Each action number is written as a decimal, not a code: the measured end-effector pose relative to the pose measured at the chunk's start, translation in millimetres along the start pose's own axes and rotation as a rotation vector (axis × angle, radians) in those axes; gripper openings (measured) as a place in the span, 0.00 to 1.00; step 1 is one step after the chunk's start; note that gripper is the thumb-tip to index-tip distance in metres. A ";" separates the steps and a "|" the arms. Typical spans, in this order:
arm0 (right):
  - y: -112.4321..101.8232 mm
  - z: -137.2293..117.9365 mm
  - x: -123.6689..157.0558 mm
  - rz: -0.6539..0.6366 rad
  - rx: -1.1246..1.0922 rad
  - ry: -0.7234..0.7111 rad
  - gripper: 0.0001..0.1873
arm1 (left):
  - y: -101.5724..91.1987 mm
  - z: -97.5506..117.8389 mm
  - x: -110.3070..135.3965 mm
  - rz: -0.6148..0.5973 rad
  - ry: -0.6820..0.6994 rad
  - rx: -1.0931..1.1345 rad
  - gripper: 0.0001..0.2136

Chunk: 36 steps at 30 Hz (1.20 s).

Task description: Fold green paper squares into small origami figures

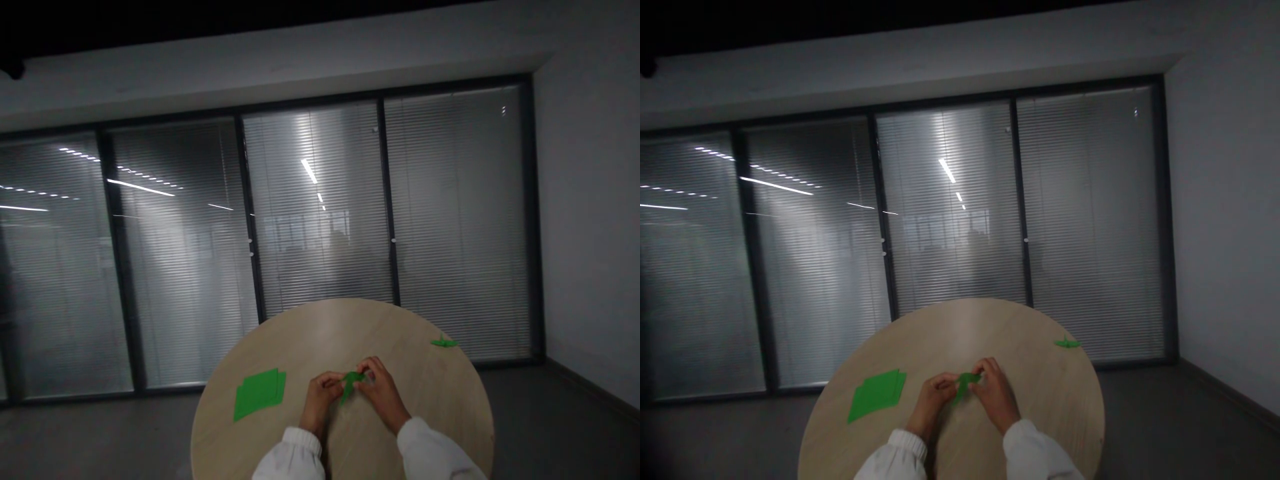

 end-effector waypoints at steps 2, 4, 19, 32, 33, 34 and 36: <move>0.5 0.6 0.3 -0.003 0.011 -0.007 0.09 | 0.0 0.4 -0.1 -0.014 0.013 -0.011 0.17; 1.1 1.8 0.4 0.000 0.020 -0.020 0.08 | 0.1 1.0 -0.3 -0.021 0.029 -0.028 0.17; 3.6 -3.4 3.4 -0.061 0.022 -0.016 0.10 | 2.2 -3.3 -4.8 0.056 0.227 -0.347 0.11; 1.3 -3.2 3.3 -0.125 -0.003 -0.024 0.10 | 3.8 -2.1 1.7 0.123 0.321 -0.459 0.20; 1.2 -3.6 3.7 -0.124 -0.003 -0.028 0.11 | 3.7 -2.6 1.7 0.110 0.319 -0.475 0.18; 1.2 -3.8 4.0 -0.123 -0.005 -0.033 0.12 | 3.7 -3.0 1.7 0.099 0.317 -0.503 0.15; 1.6 -3.8 4.4 -0.128 -0.008 -0.041 0.13 | 3.4 -3.3 1.5 0.091 0.317 -0.569 0.07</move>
Point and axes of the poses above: each hand's wrist, its own x-axis away from the middle knuckle, its own y-axis out of the palm, z = x × y, the point moved 1 cm from there along -x, towards the middle knuckle, and after that the axes turned 8 degrees about -x, right-handed, at the moved point
